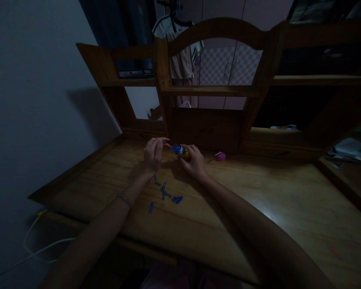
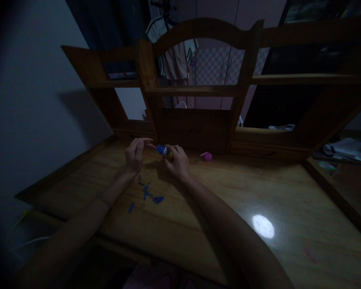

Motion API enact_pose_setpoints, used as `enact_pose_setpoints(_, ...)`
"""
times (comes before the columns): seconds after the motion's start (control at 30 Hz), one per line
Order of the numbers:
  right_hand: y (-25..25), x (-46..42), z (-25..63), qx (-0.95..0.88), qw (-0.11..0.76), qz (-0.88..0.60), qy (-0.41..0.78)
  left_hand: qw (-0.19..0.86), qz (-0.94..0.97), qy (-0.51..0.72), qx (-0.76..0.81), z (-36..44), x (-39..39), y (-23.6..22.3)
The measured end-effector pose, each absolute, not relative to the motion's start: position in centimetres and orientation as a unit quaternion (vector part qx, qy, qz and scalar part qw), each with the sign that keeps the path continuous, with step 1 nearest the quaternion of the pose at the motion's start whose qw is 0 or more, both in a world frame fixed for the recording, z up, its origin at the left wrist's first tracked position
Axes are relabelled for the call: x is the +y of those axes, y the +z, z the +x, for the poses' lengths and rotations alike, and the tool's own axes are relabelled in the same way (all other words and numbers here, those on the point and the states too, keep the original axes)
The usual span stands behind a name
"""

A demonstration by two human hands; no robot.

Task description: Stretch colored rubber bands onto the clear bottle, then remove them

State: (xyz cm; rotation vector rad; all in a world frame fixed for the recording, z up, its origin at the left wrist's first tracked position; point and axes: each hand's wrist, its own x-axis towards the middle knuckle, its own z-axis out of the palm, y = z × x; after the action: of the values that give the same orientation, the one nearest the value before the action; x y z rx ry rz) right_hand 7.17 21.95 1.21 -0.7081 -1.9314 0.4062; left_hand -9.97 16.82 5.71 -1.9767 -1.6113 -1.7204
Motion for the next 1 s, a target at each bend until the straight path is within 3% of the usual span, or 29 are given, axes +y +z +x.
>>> enact_pose_setpoints(0.67,1.2,22.0,7.2,-0.808,0.492,-0.288,0.151,-0.026,-0.713,-0.483,-0.507,-9.6,17.7,4.6)
enact_pose_setpoints(1.0,1.3,21.9,7.1,-0.794,0.505,-0.298,0.160,0.009,-0.660,-0.554,-0.507,-9.6,18.1,4.1)
